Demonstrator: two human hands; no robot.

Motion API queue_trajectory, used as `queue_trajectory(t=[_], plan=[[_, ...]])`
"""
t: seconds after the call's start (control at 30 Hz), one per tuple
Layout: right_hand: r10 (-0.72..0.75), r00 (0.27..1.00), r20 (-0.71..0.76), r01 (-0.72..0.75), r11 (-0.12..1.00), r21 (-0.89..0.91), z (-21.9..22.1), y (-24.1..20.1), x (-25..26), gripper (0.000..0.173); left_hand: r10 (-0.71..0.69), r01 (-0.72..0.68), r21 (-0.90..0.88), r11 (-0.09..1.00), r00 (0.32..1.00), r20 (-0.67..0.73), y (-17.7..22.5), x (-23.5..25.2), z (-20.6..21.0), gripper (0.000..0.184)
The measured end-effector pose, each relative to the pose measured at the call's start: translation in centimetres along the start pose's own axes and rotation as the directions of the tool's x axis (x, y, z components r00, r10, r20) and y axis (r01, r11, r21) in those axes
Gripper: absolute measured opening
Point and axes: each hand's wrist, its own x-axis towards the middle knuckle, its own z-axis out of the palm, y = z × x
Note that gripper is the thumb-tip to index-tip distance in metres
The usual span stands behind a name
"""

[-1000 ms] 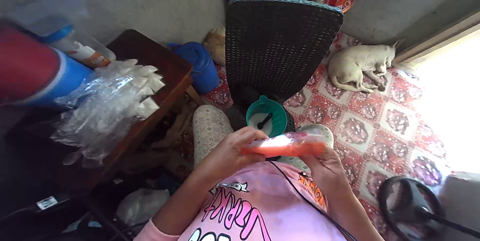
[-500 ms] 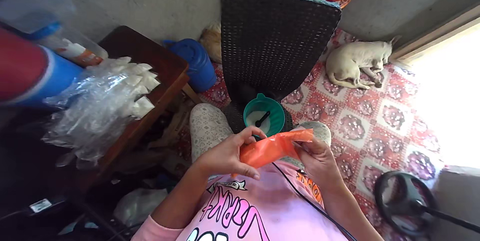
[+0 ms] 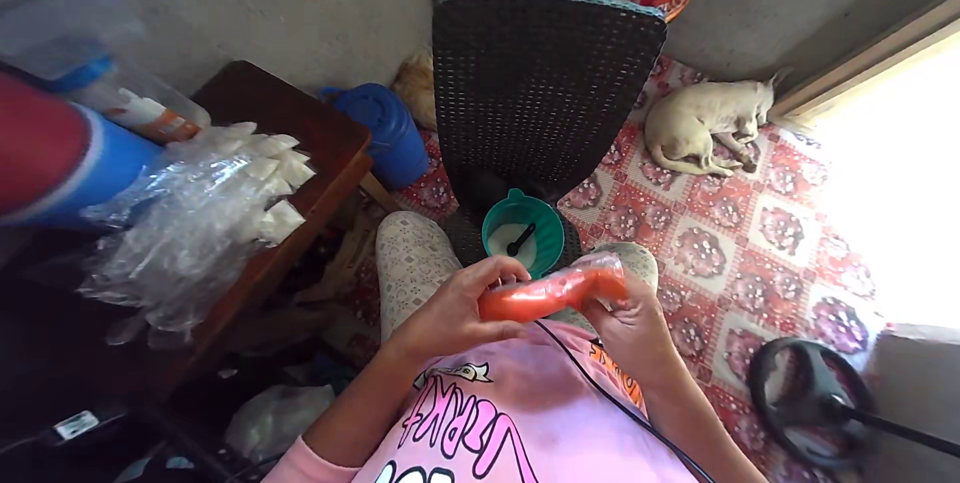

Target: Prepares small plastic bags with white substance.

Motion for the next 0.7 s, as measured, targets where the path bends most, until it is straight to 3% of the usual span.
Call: queue_trajectory(t=[0.07,0.17,0.33,0.5,0.7], plan=[[-0.015,0.997,0.074,0.013,1.000,0.027,-0.2,0.0,0.0,0.019,-0.028,0.028,-0.002,1.000,0.999,-0.024,-0.2,0.0,0.1,0.049],[0.021,0.986,0.165,-0.002,0.994,-0.110,-0.3,-0.3,-0.2,0.023,-0.037,0.042,0.058,0.997,0.995,-0.090,-0.5,0.0,-0.1,0.035],[0.051,0.973,0.225,0.001,0.975,-0.224,-0.1,-0.4,-0.4,0.023,0.003,0.010,0.140,0.990,0.996,-0.092,-0.3,-0.1,-0.4,0.036],[-0.072,0.976,0.203,0.109,0.977,-0.181,0.2,-0.3,-0.1,0.015,0.044,-0.030,0.189,0.981,0.996,-0.073,-0.6,0.0,0.0,0.033],[-0.044,0.985,0.169,0.105,0.923,-0.370,0.9,-0.2,-0.7,0.020,0.029,0.006,0.278,0.961,0.993,-0.119,-0.6,-0.2,0.0,0.026]])
